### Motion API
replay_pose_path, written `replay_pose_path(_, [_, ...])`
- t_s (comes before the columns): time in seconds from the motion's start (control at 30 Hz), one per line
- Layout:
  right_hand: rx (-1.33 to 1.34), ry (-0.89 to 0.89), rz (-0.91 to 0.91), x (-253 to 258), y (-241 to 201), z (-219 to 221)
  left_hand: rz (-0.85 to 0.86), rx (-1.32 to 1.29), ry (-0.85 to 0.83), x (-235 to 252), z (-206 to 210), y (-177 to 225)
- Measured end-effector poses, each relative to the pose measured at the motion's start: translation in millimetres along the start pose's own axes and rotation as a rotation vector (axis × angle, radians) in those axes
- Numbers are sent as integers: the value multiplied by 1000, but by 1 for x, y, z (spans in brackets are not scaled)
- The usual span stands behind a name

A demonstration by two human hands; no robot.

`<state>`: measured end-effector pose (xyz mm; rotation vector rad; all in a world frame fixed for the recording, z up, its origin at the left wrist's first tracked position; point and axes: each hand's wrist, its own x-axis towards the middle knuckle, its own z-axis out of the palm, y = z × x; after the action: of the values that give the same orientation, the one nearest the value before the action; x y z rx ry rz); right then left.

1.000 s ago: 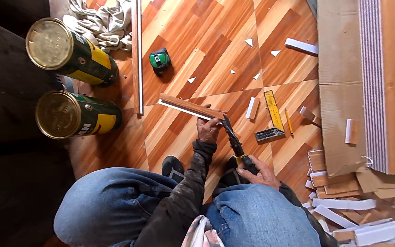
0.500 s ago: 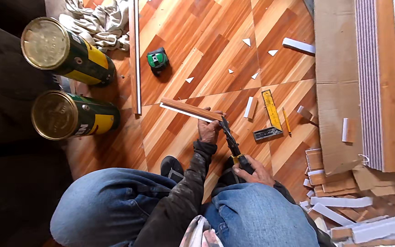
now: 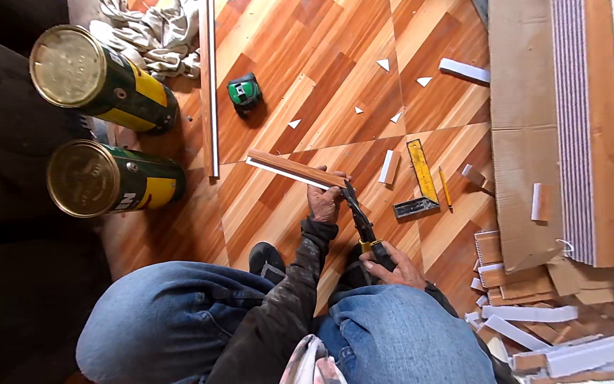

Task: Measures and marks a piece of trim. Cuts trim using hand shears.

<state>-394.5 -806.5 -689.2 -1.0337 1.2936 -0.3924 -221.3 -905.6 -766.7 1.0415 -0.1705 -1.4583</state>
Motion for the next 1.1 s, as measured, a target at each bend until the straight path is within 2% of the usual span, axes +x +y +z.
replay_pose_path(1.1, [-36,56,9,-3,-4,7,43,56,-39,-1,1,2])
